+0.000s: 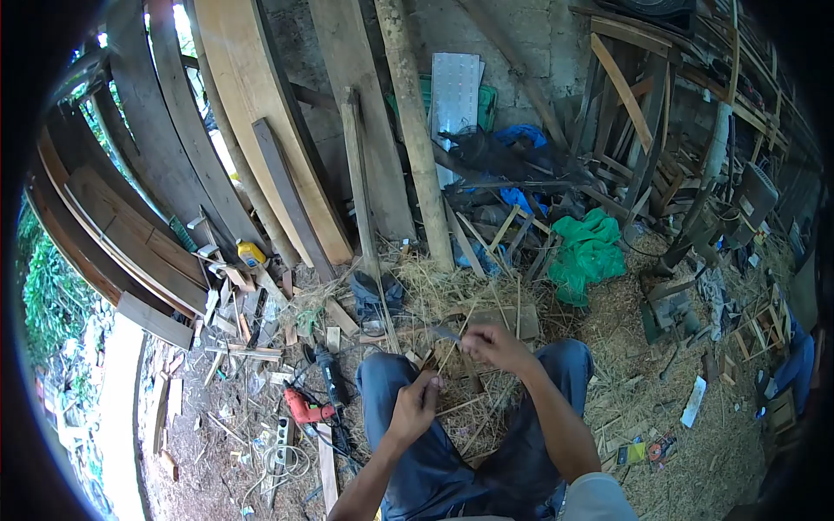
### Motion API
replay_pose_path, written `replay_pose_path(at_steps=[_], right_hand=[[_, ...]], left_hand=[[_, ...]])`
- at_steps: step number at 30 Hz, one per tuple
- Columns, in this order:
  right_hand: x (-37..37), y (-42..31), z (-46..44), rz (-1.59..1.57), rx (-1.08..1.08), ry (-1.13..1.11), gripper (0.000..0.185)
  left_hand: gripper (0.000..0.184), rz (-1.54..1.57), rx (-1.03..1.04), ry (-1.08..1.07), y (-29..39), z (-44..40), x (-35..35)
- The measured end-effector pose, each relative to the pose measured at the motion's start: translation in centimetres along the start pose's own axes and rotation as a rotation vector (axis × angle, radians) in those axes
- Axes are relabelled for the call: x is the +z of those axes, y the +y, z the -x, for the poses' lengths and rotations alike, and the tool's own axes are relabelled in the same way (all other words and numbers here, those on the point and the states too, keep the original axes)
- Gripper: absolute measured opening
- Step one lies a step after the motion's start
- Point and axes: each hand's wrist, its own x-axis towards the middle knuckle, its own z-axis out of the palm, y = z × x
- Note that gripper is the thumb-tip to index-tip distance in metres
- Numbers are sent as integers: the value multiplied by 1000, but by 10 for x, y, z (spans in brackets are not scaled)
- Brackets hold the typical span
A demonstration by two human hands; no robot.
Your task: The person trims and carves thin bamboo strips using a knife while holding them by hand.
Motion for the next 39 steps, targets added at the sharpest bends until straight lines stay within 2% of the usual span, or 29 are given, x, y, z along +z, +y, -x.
replay_pose_path(at_steps=[1,3,7,9,11,13,15,17,18,20,21,23,25,26,28,30,31,33,37,39], right_hand=[[6,-2,2,4,1,-2,21],[21,-7,9,-11,48,-174,22],[13,0,6,-166,143,-195,21],[4,20,-1,-55,101,1,22],[-30,34,-8,-116,91,54,21],[-33,24,-6,-183,83,101,20],[-20,9,4,-33,155,163,19],[18,5,14,10,-66,27,23],[22,4,13,25,-67,25,23],[22,5,5,43,25,-122,26],[17,6,2,44,27,-131,26],[-18,8,-5,-12,207,176,22],[-23,3,-1,-143,124,-39,22],[-8,7,8,-57,110,-2,23],[7,-3,18,35,107,20,24],[7,-7,21,-5,61,-175,25],[6,-4,22,-2,57,-176,25],[0,-3,20,-233,194,-180,21],[3,-31,24,-177,152,-146,22],[8,-46,29,-67,68,-62,23]], left_hand=[[12,-17,-9,-3,1,-1,1],[9,-42,24,-4,-7,-5,1],[10,-39,44,-40,-13,-6,1],[12,9,-1,-67,-13,-6,-4],[14,65,-44,-98,-18,-3,-1],[18,223,-38,-107,-26,4,4],[18,294,-106,-127,-29,3,3],[18,380,-161,-152,-31,-4,9],[19,380,-113,-115,-33,-8,13],[19,385,-59,-64,-36,-10,14],[19,428,-141,-102,-25,-5,6],[19,470,-214,-132,-19,0,-4],[19,302,-73,-83,-21,5,-5],[19,313,-68,-69,-21,4,-5],[11,84,86,41,-15,4,-6],[10,42,106,55,-1,7,-3],[9,-8,131,62,5,8,-2],[9,-20,134,82,14,8,-4],[9,24,94,81,23,12,-6],[10,49,127,117,23,10,-5]])
